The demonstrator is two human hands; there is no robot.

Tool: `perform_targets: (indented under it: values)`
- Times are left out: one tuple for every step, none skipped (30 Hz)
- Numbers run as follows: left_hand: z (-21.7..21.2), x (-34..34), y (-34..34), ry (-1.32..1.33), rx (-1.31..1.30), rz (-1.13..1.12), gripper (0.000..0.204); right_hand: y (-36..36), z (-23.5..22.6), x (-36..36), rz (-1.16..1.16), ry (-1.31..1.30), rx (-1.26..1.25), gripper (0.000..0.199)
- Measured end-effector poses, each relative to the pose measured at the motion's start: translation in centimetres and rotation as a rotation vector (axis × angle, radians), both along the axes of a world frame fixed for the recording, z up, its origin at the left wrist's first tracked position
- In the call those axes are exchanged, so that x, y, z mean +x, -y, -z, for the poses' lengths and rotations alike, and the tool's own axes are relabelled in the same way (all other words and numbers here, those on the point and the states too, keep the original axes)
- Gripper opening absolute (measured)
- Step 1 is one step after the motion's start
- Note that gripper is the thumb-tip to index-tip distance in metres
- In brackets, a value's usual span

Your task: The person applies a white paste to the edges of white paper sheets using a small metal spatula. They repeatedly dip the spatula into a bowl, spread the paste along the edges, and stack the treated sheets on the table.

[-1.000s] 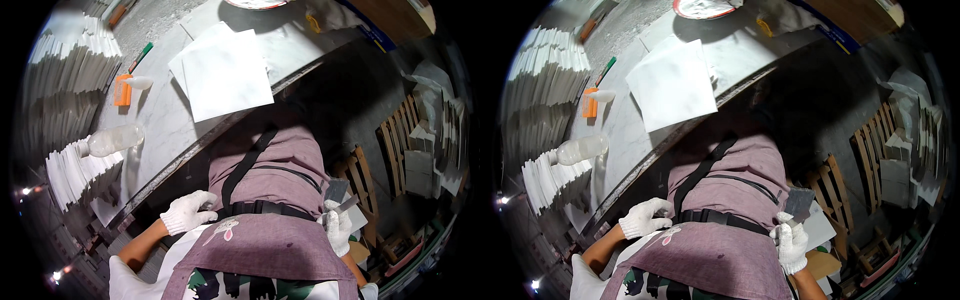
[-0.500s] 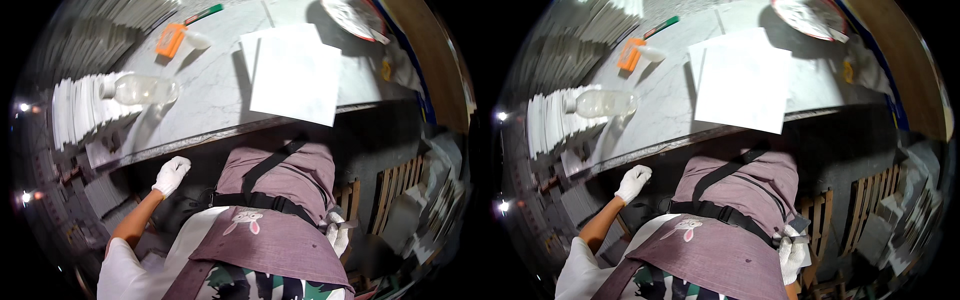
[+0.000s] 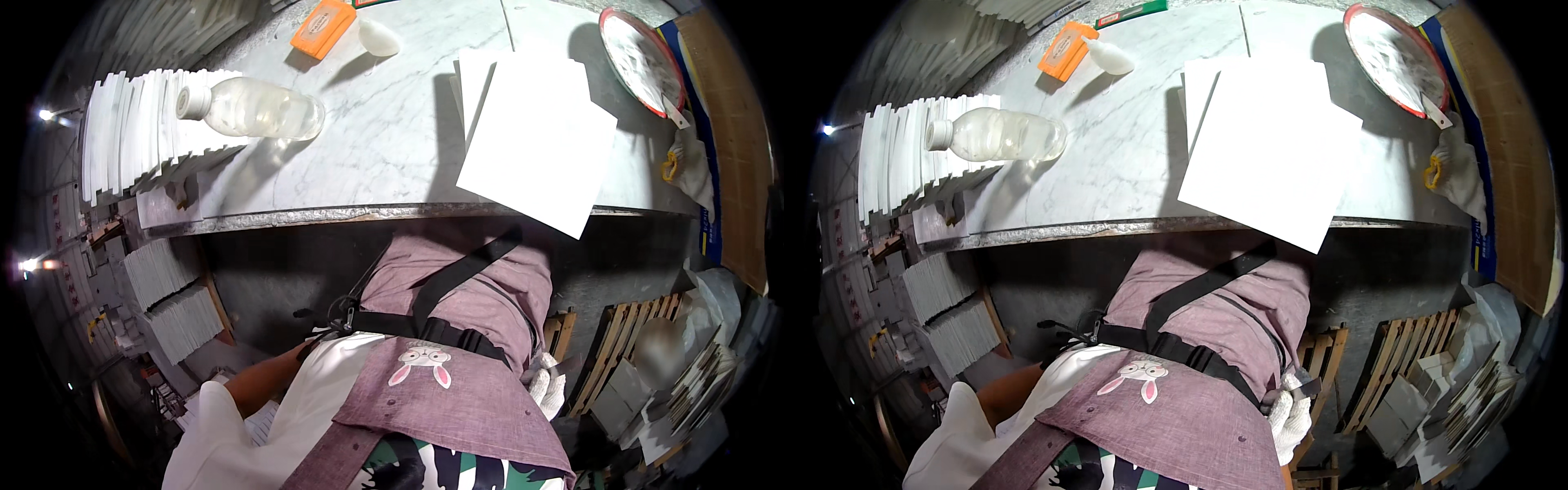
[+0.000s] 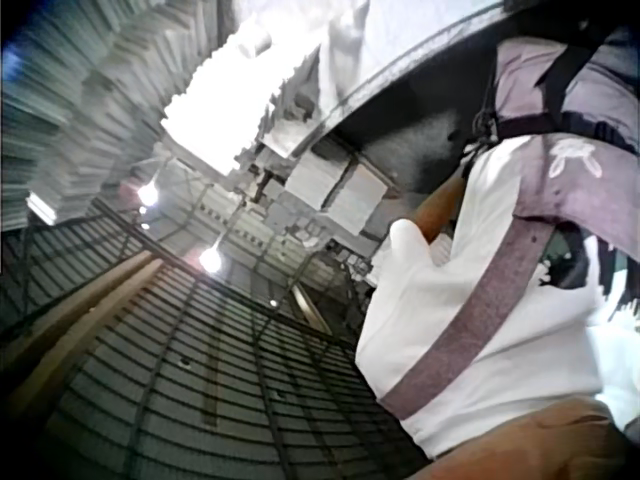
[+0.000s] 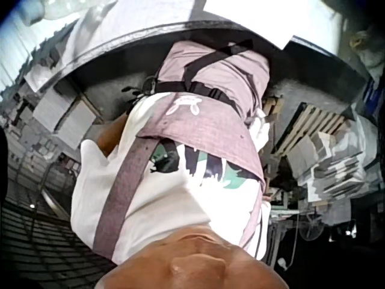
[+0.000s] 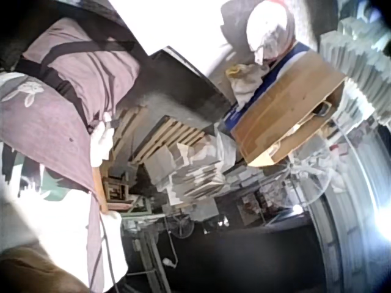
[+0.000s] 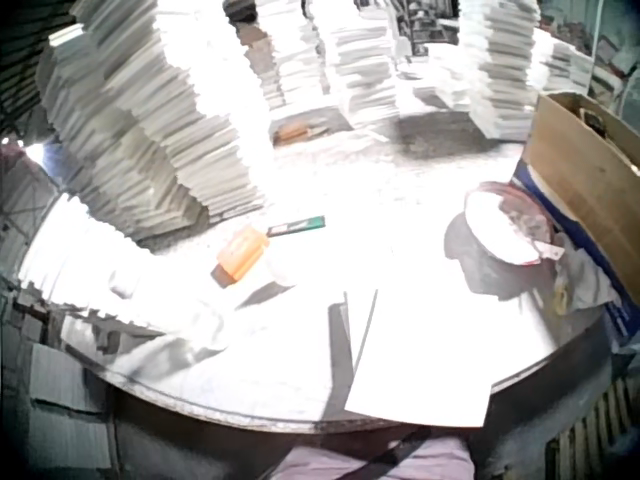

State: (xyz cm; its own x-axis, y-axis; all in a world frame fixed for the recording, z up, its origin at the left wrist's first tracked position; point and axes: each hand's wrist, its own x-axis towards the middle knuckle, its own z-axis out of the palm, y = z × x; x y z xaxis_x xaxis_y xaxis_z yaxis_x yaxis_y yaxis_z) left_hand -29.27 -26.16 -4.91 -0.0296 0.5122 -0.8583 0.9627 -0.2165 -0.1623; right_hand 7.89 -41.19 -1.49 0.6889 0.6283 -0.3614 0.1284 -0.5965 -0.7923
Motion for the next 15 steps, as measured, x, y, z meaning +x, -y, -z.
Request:
perform_targets:
  values:
    - [0.1, 0.3, -0.3, -0.001, 0.090, 0.032, 0.024, -0.1, 0.3, -0.1, -0.028, 0.071, 0.038, 0.029]
    - [0.2, 0.6, -0.9, -0.007, 0.185, 0.071, 0.024, -0.1, 0.0, -0.2, 0.003, 0.007, 0.020, 0.029]
    - [0.4, 0.9, -1.8, -0.017, 0.284, 0.120, 0.024, -0.2, -0.7, -0.4, 0.034, -0.058, 0.002, 0.029]
    - [0.5, 1.3, -2.5, -0.029, 0.371, 0.171, 0.024, -1.0, -1.7, -0.6, 0.064, -0.122, -0.019, 0.029]
    - [0.6, 1.8, -3.2, -0.037, 0.460, 0.218, 0.024, -1.4, -2.3, -0.7, 0.110, -0.198, 0.006, 0.028]
    - [0.3, 2.1, -3.7, -0.051, 0.542, 0.264, 0.024, -1.2, -2.1, -0.7, 0.102, -0.178, -0.010, 0.028]
    - [-0.1, 2.4, -4.0, -0.068, 0.623, 0.307, 0.024, -0.9, -1.9, -0.7, 0.094, -0.157, -0.027, 0.028]
    - [-0.6, 2.9, -4.1, -0.090, 0.711, 0.372, 0.023, -0.4, -1.5, -0.9, 0.101, -0.138, -0.034, 0.027]
    - [-1.5, 3.4, -3.7, -0.114, 0.807, 0.436, 0.023, 0.0, -1.3, -1.0, 0.097, -0.122, -0.029, 0.027]
    - [-2.2, 3.9, -2.5, -0.149, 0.879, 0.466, 0.023, 0.0, -1.2, -0.7, 0.062, -0.110, -0.028, 0.027]
    - [-2.9, 4.3, -1.8, -0.173, 0.932, 0.491, 0.023, -0.2, -1.3, -0.5, 0.033, -0.097, -0.037, 0.027]
    - [-3.6, 4.8, -1.0, -0.205, 0.983, 0.516, 0.023, -0.5, -1.4, -0.3, 0.009, -0.092, -0.062, 0.027]
    - [-4.3, 5.4, 0.3, -0.245, 1.042, 0.534, 0.023, -0.3, -1.2, 0.1, -0.021, -0.087, -0.082, 0.027]
    - [-4.8, 5.9, 1.1, -0.271, 1.094, 0.564, 0.023, -0.2, -1.2, 0.0, -0.033, -0.081, -0.103, 0.027]
    - [-5.4, 6.4, 1.9, -0.304, 1.149, 0.592, 0.023, -0.1, -1.3, -0.1, 0.007, -0.130, -0.130, 0.026]
